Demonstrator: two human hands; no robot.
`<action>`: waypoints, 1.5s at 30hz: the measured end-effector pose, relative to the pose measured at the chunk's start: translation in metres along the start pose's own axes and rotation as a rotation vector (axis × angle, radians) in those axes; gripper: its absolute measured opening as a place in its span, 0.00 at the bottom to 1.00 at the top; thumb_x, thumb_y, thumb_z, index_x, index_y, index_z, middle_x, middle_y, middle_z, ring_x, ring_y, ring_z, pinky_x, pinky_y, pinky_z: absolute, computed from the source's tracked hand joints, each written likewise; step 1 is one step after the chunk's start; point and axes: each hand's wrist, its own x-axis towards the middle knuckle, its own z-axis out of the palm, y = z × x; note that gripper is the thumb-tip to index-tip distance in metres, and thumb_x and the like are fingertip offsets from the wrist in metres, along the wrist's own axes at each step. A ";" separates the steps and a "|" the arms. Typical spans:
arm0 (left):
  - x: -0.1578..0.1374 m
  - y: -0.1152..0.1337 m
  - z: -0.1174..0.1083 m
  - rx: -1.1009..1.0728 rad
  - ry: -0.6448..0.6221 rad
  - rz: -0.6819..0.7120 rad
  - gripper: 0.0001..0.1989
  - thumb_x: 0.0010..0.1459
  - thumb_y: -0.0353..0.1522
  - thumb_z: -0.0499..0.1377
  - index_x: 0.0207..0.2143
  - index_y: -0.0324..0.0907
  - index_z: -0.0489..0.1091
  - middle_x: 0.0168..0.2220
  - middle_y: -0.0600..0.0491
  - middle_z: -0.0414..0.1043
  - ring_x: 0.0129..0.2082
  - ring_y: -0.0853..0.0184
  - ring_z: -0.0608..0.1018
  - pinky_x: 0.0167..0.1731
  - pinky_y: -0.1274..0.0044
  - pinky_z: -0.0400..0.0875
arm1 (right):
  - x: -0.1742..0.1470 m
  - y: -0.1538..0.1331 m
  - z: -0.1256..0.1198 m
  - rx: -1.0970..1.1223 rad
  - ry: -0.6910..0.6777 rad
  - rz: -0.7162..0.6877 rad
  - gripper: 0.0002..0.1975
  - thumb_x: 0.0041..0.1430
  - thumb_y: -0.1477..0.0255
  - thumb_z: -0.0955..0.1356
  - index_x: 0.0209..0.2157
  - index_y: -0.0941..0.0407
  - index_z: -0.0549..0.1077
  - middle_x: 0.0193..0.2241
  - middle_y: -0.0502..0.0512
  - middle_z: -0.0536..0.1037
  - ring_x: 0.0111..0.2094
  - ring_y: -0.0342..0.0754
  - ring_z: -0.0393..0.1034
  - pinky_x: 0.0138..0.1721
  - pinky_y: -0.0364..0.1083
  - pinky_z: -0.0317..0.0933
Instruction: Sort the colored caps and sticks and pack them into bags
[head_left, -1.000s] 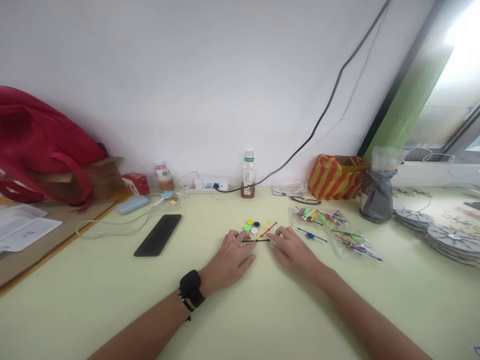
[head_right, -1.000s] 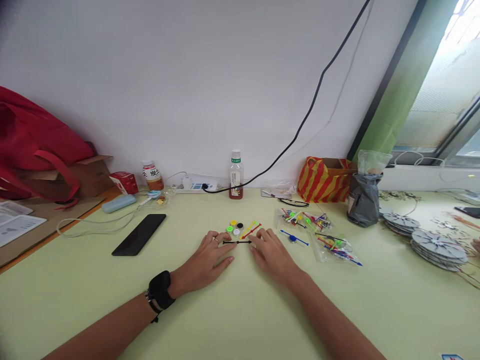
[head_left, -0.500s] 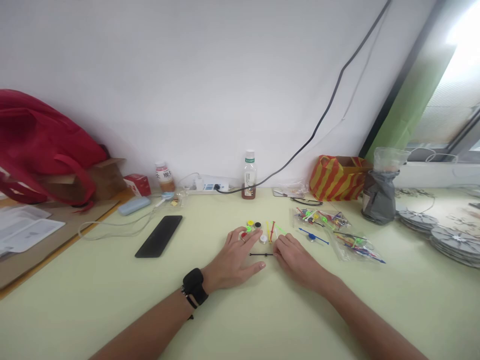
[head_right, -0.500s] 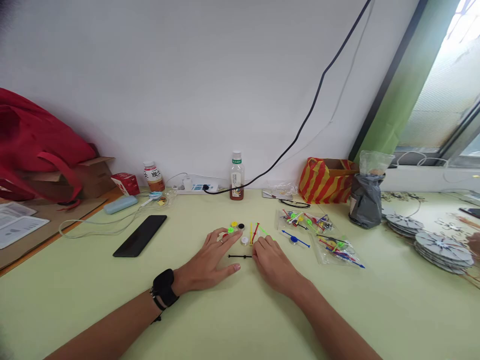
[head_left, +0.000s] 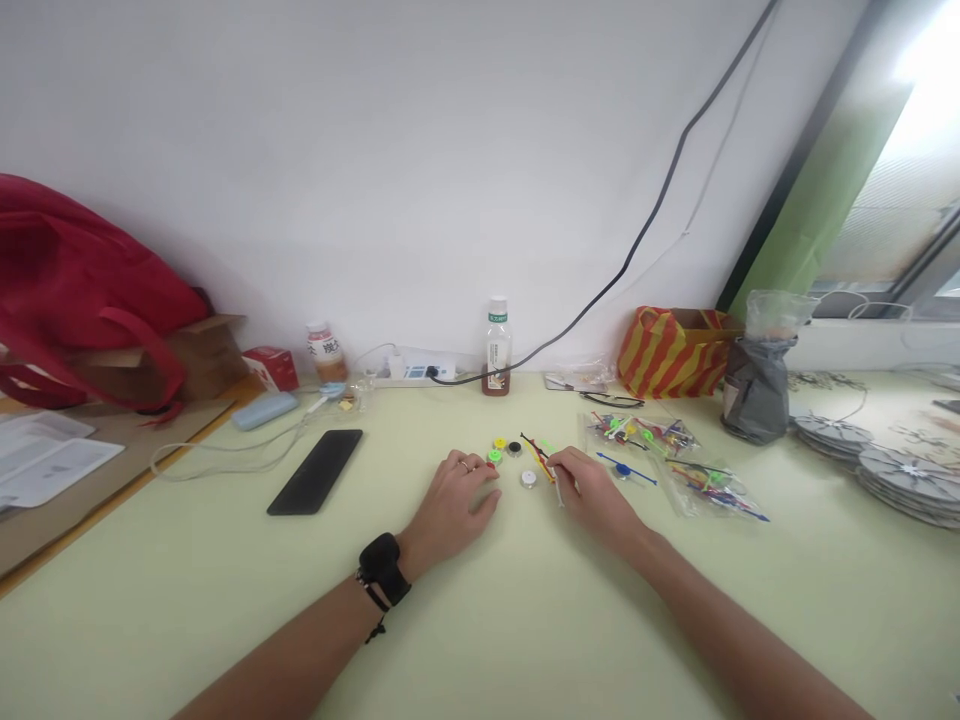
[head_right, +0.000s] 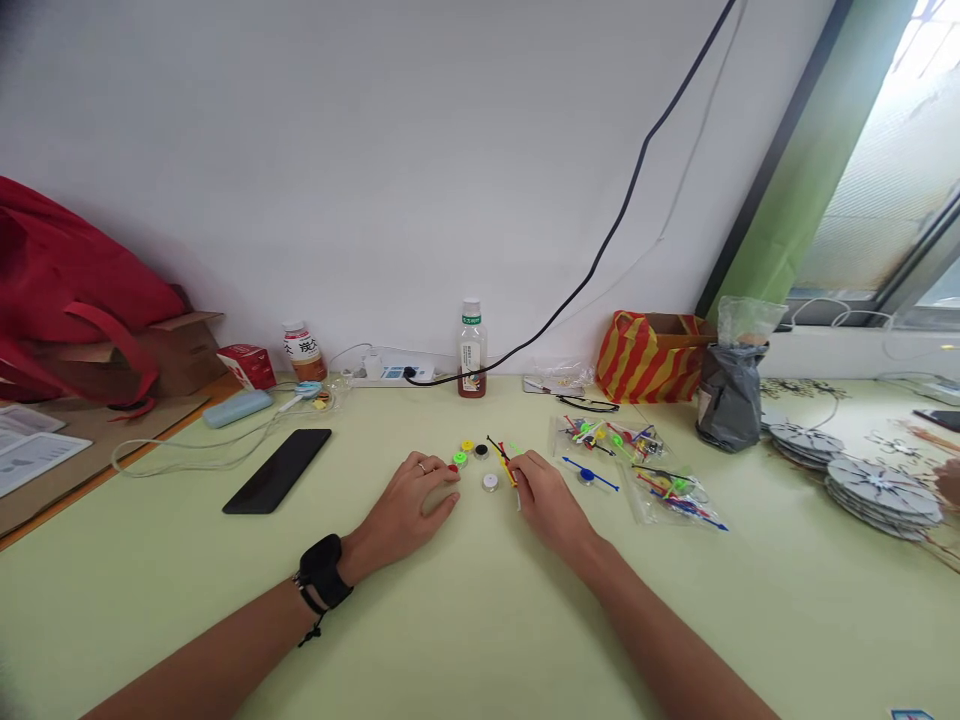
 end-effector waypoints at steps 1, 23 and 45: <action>-0.001 0.002 0.000 -0.011 -0.014 0.015 0.10 0.64 0.31 0.58 0.48 0.47 0.73 0.45 0.49 0.76 0.49 0.56 0.72 0.51 0.59 0.70 | 0.000 0.002 0.002 -0.003 -0.018 0.004 0.12 0.70 0.77 0.58 0.42 0.54 0.72 0.39 0.57 0.77 0.39 0.51 0.73 0.43 0.49 0.65; -0.003 0.007 0.000 -0.062 -0.040 0.025 0.16 0.66 0.32 0.58 0.55 0.46 0.70 0.52 0.46 0.71 0.53 0.56 0.71 0.56 0.60 0.68 | -0.009 -0.043 -0.025 0.145 -0.234 -0.035 0.10 0.54 0.82 0.61 0.30 0.54 0.69 0.27 0.50 0.72 0.27 0.45 0.63 0.28 0.43 0.56; 0.000 0.010 0.002 -0.748 0.020 -0.346 0.21 0.55 0.39 0.70 0.48 0.40 0.75 0.41 0.47 0.80 0.37 0.62 0.82 0.43 0.68 0.79 | -0.003 -0.043 -0.027 0.671 -0.021 0.314 0.17 0.60 0.55 0.72 0.40 0.54 0.80 0.32 0.54 0.76 0.28 0.45 0.65 0.30 0.46 0.64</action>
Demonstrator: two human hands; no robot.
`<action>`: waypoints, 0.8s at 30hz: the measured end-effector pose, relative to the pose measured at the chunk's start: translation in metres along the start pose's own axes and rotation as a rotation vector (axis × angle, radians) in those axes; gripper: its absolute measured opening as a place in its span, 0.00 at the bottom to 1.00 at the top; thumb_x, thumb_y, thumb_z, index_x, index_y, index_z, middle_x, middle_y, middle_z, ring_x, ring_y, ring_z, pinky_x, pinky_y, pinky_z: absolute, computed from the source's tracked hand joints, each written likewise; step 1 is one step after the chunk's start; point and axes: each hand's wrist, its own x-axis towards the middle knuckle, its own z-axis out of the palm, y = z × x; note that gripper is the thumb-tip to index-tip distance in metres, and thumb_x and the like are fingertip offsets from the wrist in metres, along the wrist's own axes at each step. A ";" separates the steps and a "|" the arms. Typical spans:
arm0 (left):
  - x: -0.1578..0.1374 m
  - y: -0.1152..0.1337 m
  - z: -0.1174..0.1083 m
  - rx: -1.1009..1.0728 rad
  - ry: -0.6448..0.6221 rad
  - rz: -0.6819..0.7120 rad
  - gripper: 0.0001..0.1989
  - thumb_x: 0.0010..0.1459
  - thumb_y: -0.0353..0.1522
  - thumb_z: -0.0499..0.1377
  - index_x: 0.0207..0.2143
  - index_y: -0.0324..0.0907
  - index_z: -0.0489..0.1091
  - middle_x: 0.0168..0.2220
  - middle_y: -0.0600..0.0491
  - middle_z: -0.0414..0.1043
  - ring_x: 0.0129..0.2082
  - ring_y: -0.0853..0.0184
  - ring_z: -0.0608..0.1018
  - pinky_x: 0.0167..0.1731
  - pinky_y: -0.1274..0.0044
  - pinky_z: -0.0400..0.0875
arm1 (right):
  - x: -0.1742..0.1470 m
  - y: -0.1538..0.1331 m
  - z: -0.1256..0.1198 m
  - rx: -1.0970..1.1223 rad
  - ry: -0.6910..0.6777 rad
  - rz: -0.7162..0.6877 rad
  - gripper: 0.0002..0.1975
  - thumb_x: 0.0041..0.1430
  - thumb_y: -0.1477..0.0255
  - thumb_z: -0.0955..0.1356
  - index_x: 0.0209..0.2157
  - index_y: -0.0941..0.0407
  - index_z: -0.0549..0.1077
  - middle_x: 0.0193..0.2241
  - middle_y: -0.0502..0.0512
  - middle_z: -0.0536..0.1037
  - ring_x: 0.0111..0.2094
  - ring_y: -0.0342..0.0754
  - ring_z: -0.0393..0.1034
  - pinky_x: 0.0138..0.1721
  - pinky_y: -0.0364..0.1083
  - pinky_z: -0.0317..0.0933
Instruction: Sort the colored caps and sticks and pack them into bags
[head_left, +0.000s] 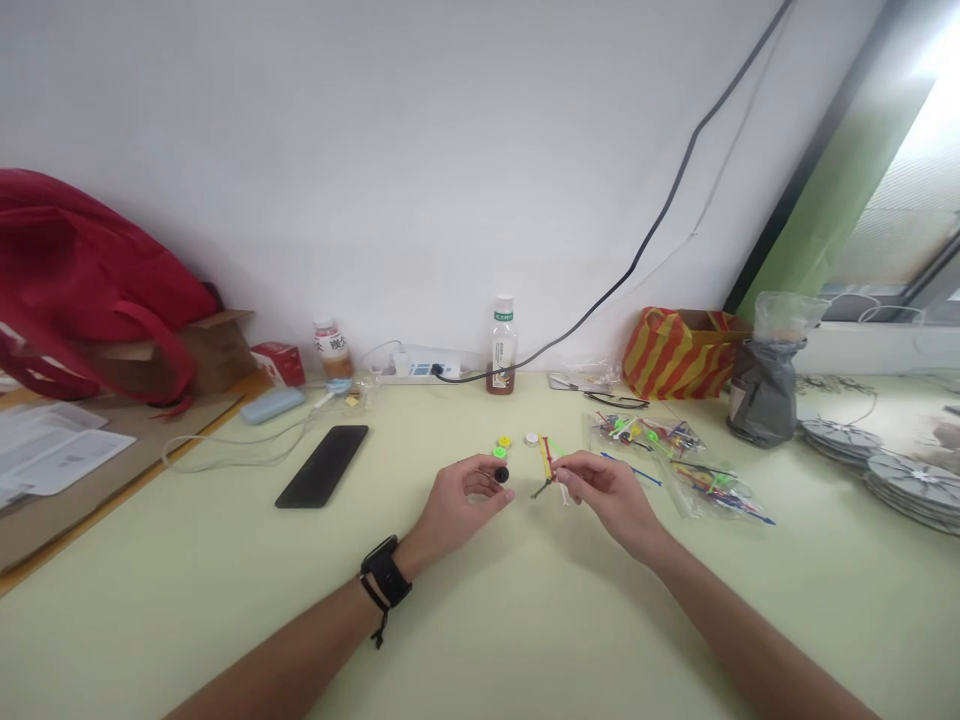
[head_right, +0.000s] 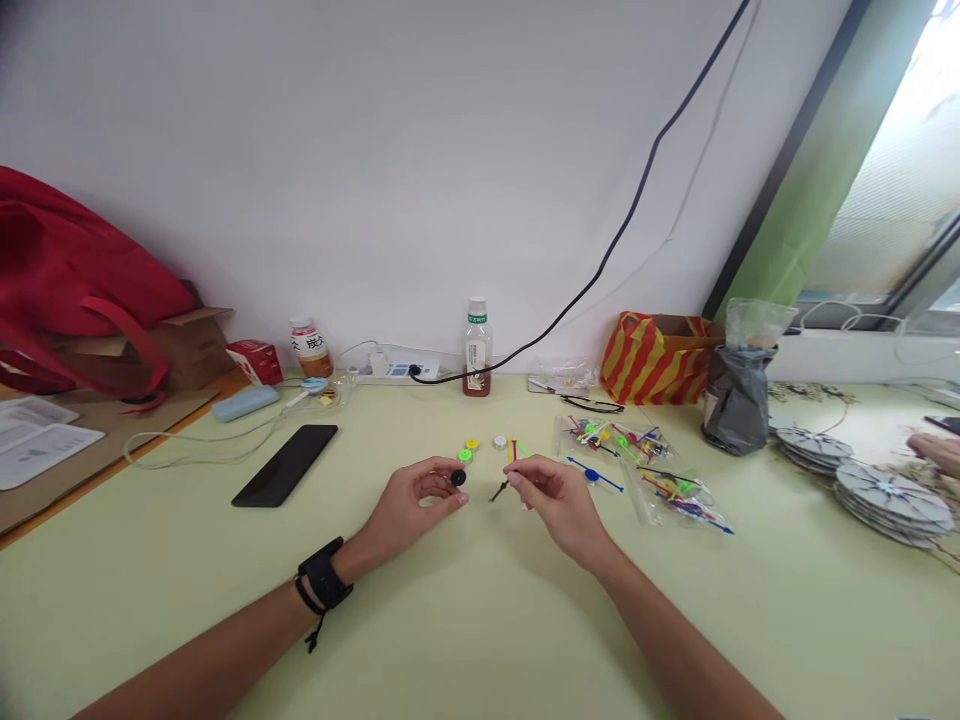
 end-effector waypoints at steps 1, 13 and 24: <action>-0.001 0.001 0.001 -0.020 -0.020 0.013 0.22 0.54 0.39 0.70 0.50 0.40 0.75 0.42 0.46 0.80 0.38 0.62 0.82 0.44 0.67 0.79 | -0.001 -0.002 0.000 0.014 -0.002 0.002 0.17 0.60 0.55 0.72 0.39 0.54 0.80 0.31 0.53 0.76 0.28 0.45 0.65 0.30 0.46 0.64; -0.010 0.011 0.013 -0.049 -0.155 0.042 0.17 0.59 0.38 0.68 0.48 0.39 0.78 0.42 0.45 0.80 0.39 0.62 0.81 0.46 0.67 0.79 | -0.007 -0.012 0.020 0.177 -0.088 0.106 0.17 0.58 0.55 0.74 0.36 0.55 0.80 0.26 0.52 0.77 0.28 0.46 0.70 0.34 0.47 0.67; -0.011 0.010 0.015 -0.115 -0.154 -0.008 0.12 0.59 0.36 0.68 0.42 0.39 0.76 0.37 0.48 0.79 0.35 0.65 0.80 0.40 0.71 0.78 | -0.007 -0.005 0.023 0.175 -0.076 0.051 0.19 0.59 0.56 0.74 0.46 0.54 0.76 0.32 0.53 0.77 0.30 0.46 0.72 0.34 0.48 0.69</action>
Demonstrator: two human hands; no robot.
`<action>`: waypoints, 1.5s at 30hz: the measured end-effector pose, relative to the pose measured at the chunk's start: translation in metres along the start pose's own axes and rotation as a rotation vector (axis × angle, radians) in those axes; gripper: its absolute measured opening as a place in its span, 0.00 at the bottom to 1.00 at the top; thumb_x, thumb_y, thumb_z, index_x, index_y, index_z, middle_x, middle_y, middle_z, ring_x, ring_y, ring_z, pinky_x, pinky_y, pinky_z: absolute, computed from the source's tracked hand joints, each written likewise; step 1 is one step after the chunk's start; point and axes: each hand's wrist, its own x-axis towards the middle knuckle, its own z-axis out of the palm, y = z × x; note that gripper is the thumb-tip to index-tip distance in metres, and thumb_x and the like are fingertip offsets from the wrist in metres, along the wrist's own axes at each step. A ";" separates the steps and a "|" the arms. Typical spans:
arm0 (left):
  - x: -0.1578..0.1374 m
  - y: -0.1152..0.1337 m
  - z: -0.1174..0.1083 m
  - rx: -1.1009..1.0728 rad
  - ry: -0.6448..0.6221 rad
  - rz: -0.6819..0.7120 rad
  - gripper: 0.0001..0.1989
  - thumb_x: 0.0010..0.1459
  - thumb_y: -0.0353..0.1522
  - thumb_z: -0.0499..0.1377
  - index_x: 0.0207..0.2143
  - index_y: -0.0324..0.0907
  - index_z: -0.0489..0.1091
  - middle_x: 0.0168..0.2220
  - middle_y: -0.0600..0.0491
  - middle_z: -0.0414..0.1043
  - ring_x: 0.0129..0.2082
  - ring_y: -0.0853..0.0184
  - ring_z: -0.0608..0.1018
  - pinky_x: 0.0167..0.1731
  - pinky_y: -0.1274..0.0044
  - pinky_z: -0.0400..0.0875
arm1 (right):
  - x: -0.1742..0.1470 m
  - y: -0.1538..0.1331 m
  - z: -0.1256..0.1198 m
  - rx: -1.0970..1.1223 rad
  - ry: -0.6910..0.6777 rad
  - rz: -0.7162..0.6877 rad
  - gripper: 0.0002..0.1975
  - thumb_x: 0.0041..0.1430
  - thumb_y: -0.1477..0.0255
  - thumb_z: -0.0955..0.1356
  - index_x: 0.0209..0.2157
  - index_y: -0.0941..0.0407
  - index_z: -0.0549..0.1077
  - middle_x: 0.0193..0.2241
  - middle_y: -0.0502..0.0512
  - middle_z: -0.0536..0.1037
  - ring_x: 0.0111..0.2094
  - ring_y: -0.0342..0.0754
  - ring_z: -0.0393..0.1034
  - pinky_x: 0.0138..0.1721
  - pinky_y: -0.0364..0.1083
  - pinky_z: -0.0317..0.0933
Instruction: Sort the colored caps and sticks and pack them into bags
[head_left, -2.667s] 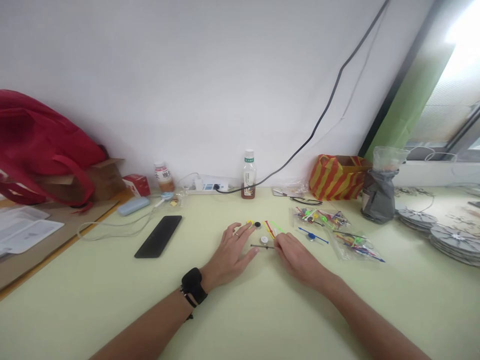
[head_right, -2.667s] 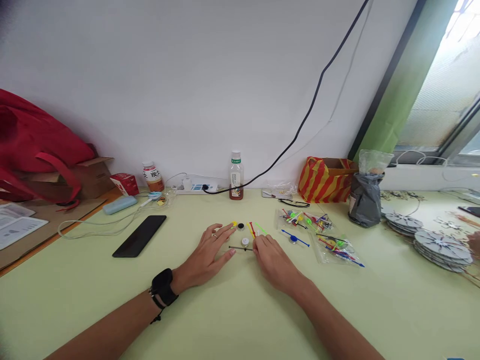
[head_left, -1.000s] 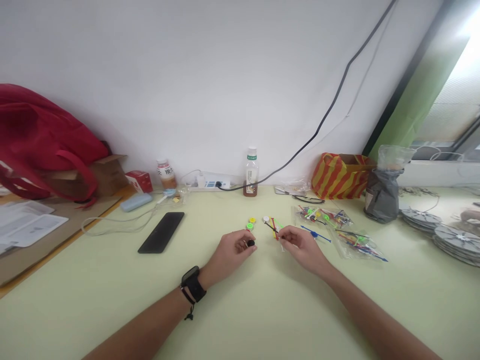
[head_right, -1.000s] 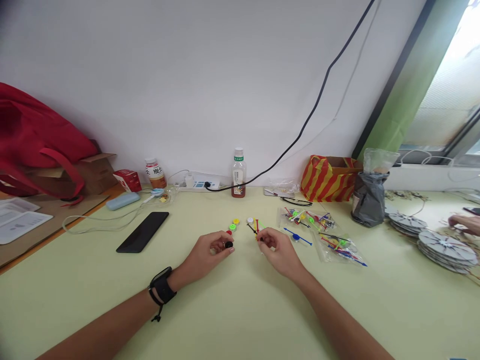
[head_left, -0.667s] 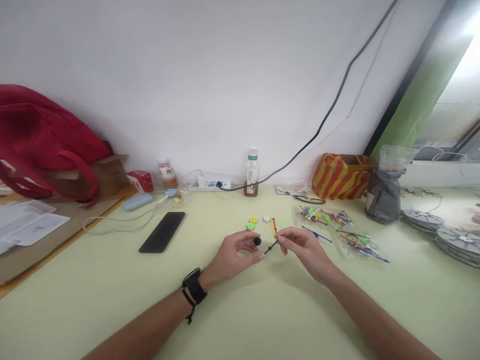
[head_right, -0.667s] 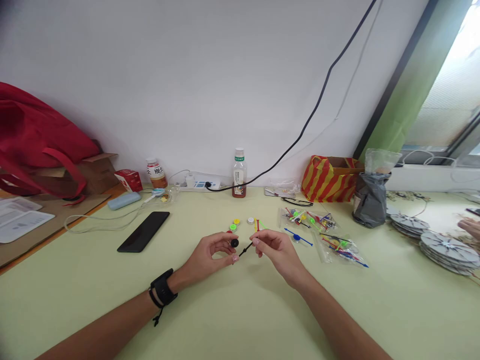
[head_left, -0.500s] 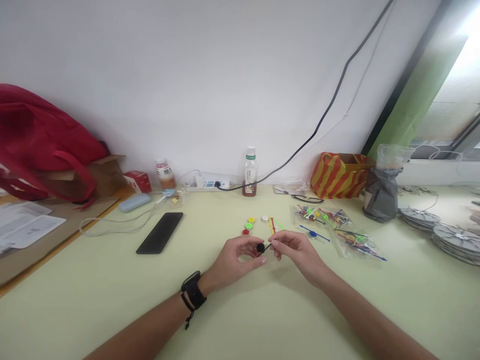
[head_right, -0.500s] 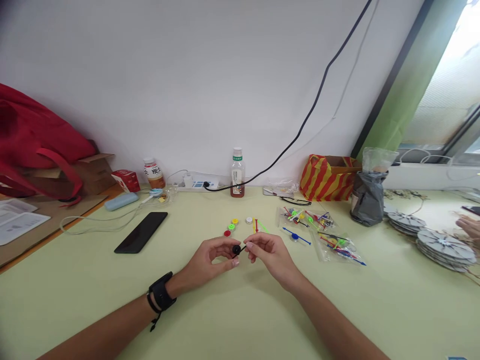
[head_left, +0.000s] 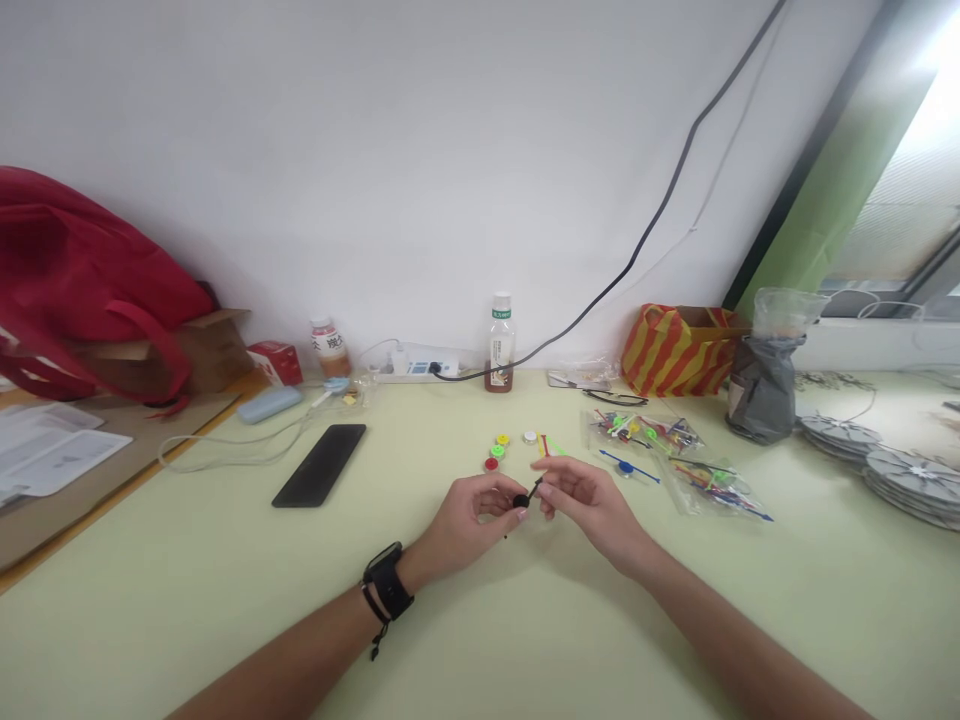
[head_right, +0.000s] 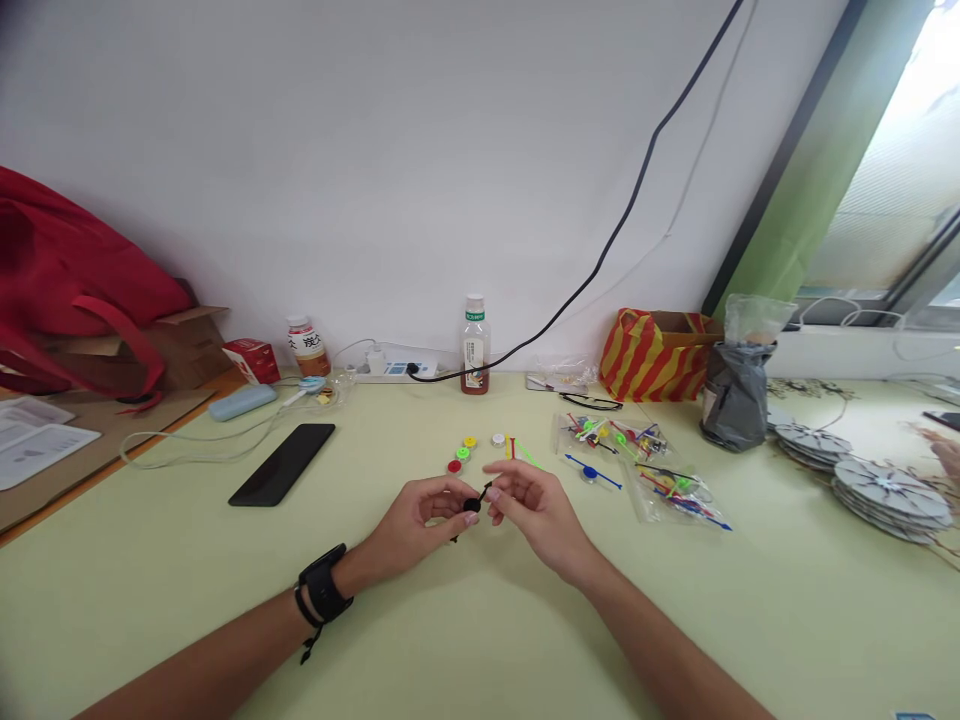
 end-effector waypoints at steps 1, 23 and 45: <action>0.000 0.001 0.000 -0.043 0.008 -0.006 0.11 0.59 0.36 0.68 0.41 0.39 0.75 0.37 0.49 0.78 0.34 0.66 0.80 0.39 0.72 0.78 | -0.001 0.001 0.002 0.022 0.009 0.006 0.21 0.59 0.56 0.74 0.49 0.53 0.74 0.36 0.53 0.77 0.30 0.46 0.72 0.34 0.48 0.69; -0.001 0.003 -0.014 0.431 0.111 0.394 0.07 0.60 0.32 0.67 0.42 0.45 0.79 0.42 0.50 0.84 0.43 0.61 0.84 0.51 0.69 0.76 | -0.001 -0.002 -0.003 -0.037 -0.052 0.007 0.14 0.62 0.59 0.73 0.37 0.55 0.73 0.26 0.49 0.74 0.29 0.46 0.72 0.35 0.47 0.65; 0.001 0.009 -0.006 -0.087 -0.048 0.021 0.12 0.61 0.36 0.67 0.44 0.40 0.78 0.43 0.46 0.79 0.44 0.61 0.80 0.49 0.69 0.77 | -0.001 0.008 -0.005 -0.151 0.080 -0.150 0.20 0.66 0.62 0.69 0.57 0.48 0.66 0.39 0.51 0.72 0.30 0.44 0.69 0.35 0.47 0.67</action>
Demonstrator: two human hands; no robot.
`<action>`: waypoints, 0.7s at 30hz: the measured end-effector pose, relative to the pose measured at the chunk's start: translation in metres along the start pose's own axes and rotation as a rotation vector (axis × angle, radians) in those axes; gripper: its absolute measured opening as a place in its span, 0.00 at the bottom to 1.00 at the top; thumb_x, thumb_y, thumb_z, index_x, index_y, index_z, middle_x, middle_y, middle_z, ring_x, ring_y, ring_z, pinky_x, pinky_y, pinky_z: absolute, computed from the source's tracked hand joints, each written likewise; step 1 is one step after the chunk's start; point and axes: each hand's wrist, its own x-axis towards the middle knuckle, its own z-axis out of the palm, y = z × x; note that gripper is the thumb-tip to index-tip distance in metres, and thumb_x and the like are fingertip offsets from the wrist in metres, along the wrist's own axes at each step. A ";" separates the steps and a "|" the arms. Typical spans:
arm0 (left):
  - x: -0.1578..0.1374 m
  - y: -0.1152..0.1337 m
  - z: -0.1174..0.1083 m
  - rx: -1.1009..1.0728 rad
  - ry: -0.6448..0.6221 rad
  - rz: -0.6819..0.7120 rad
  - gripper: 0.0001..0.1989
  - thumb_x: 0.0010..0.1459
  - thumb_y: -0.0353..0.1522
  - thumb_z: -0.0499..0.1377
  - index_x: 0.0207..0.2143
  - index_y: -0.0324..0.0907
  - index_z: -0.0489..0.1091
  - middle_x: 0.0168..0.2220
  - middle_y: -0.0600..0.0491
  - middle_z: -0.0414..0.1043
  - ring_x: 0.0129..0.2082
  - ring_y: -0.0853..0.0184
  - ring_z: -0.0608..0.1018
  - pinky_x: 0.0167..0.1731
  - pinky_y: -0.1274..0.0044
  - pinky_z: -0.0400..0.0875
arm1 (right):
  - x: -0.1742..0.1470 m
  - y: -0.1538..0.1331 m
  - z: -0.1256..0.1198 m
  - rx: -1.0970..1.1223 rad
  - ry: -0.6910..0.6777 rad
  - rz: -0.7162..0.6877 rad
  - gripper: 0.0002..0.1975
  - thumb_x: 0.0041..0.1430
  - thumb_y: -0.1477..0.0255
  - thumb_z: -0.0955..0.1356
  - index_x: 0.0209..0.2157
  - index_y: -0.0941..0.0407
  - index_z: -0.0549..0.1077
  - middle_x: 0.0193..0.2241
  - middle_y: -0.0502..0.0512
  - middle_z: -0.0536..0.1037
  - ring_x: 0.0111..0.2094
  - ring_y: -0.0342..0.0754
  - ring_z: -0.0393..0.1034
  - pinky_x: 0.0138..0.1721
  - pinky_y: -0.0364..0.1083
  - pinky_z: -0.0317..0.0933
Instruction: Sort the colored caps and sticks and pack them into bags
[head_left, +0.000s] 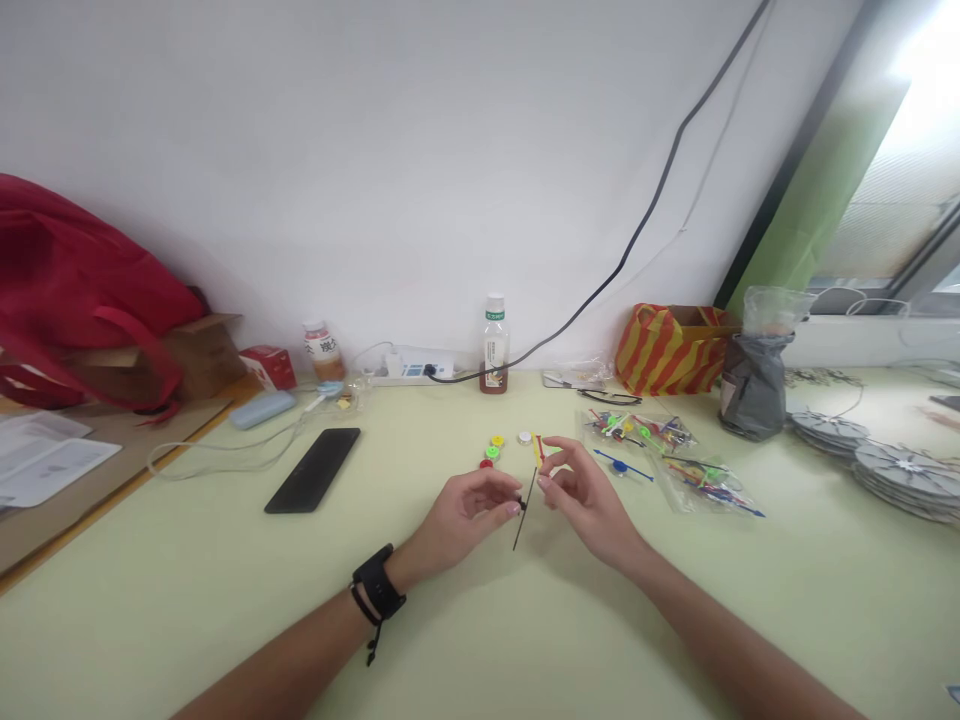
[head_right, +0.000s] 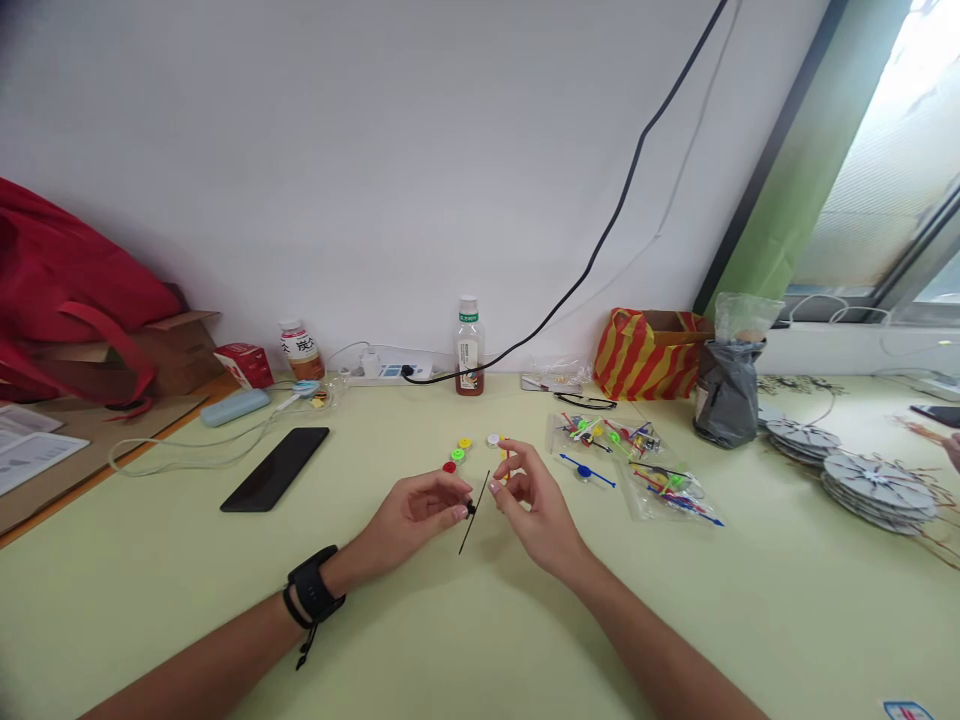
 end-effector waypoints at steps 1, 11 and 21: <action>0.001 -0.002 -0.001 -0.020 0.026 -0.015 0.12 0.60 0.37 0.68 0.44 0.40 0.78 0.43 0.46 0.79 0.44 0.62 0.80 0.48 0.70 0.77 | -0.002 0.001 -0.001 -0.091 0.013 -0.046 0.17 0.67 0.63 0.68 0.56 0.49 0.68 0.38 0.52 0.72 0.30 0.44 0.68 0.35 0.47 0.66; 0.006 -0.002 -0.009 -0.080 0.120 -0.042 0.15 0.56 0.38 0.71 0.42 0.39 0.78 0.41 0.47 0.79 0.41 0.63 0.80 0.47 0.70 0.77 | -0.009 -0.009 0.002 -0.265 -0.265 -0.021 0.29 0.73 0.55 0.58 0.19 0.55 0.65 0.22 0.51 0.66 0.26 0.45 0.62 0.32 0.46 0.60; 0.004 0.001 -0.006 -0.100 0.093 -0.038 0.14 0.58 0.38 0.70 0.42 0.40 0.78 0.42 0.48 0.78 0.42 0.64 0.79 0.47 0.70 0.77 | -0.011 -0.002 0.007 -0.112 -0.129 0.001 0.39 0.69 0.64 0.65 0.73 0.44 0.40 0.39 0.51 0.69 0.28 0.43 0.62 0.31 0.44 0.62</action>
